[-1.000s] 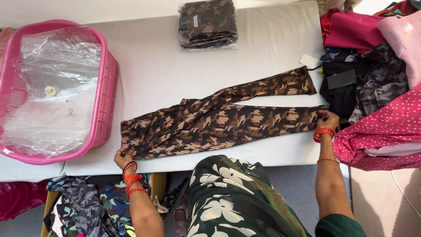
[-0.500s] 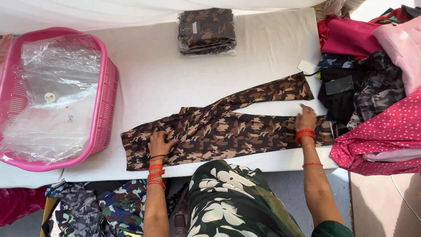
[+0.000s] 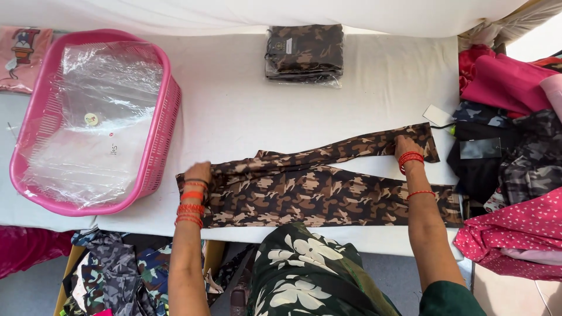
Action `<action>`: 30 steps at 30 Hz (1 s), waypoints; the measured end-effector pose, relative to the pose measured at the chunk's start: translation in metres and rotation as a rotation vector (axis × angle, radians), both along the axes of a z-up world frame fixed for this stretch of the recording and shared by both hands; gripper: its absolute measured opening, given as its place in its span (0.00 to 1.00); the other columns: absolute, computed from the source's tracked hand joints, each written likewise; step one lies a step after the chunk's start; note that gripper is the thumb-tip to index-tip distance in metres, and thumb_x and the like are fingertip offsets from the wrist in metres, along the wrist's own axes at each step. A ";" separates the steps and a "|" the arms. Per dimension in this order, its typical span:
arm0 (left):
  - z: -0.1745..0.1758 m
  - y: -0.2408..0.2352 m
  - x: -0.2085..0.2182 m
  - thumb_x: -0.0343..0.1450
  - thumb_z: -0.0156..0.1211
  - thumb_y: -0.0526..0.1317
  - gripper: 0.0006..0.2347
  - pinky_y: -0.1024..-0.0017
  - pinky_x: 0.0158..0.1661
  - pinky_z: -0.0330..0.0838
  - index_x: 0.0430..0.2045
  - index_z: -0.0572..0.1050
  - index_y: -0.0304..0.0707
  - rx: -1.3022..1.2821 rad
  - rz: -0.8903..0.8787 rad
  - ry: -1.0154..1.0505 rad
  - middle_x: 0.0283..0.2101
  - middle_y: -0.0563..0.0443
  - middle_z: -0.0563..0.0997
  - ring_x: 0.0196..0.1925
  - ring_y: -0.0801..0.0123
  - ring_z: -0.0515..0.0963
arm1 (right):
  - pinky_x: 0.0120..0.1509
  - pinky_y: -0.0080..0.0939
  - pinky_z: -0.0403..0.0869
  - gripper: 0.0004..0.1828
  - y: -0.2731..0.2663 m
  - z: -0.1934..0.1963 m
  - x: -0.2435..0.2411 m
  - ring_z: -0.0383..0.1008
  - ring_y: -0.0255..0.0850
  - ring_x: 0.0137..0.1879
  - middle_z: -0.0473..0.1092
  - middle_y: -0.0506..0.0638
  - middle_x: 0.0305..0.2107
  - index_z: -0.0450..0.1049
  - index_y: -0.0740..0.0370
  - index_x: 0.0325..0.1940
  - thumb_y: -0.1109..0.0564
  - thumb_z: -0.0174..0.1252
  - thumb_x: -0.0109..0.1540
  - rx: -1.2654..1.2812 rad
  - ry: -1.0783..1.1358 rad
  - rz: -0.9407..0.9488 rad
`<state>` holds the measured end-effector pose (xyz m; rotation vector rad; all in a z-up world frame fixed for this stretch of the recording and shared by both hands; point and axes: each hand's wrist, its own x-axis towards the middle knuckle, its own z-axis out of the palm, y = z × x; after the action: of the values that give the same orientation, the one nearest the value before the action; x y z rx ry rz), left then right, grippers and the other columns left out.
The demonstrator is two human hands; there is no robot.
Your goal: The person unfolds a pair of camouflage-patterned pants on a white table, smooths them out, and folds them into a compact rectangle. The person then places the folded pants into a clear plastic bag and sets the packaged item on the table.
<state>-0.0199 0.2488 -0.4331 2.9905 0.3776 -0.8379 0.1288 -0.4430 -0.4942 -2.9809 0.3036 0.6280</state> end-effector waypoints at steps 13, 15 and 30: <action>0.001 -0.085 0.071 0.73 0.57 0.36 0.18 0.48 0.65 0.65 0.57 0.64 0.33 -0.076 0.043 -0.980 0.74 0.26 0.51 0.72 0.36 0.60 | 0.72 0.64 0.64 0.37 0.013 0.035 -0.014 0.62 0.66 0.70 0.59 0.70 0.67 0.46 0.55 0.78 0.49 0.52 0.68 0.522 -0.489 -0.226; -0.033 -0.064 0.040 0.72 0.58 0.41 0.22 0.41 0.69 0.57 0.61 0.64 0.39 -0.048 -0.008 -0.688 0.76 0.34 0.51 0.75 0.40 0.55 | 0.78 0.62 0.62 0.39 -0.001 0.028 -0.047 0.65 0.61 0.71 0.61 0.66 0.68 0.47 0.47 0.83 0.44 0.50 0.69 0.436 -0.116 -0.421; -0.032 -0.119 0.041 0.72 0.57 0.55 0.30 0.47 0.61 0.66 0.68 0.61 0.43 -0.381 -0.229 -0.370 0.70 0.39 0.64 0.67 0.49 0.67 | 0.71 0.54 0.64 0.34 -0.116 0.020 -0.120 0.72 0.48 0.62 0.79 0.45 0.48 0.74 0.44 0.57 0.29 0.66 0.53 -0.154 0.369 0.086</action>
<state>0.0209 0.1300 -0.4653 2.7653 -0.1240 -0.2985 0.0091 -0.5589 -0.4743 -3.0175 0.2568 1.2214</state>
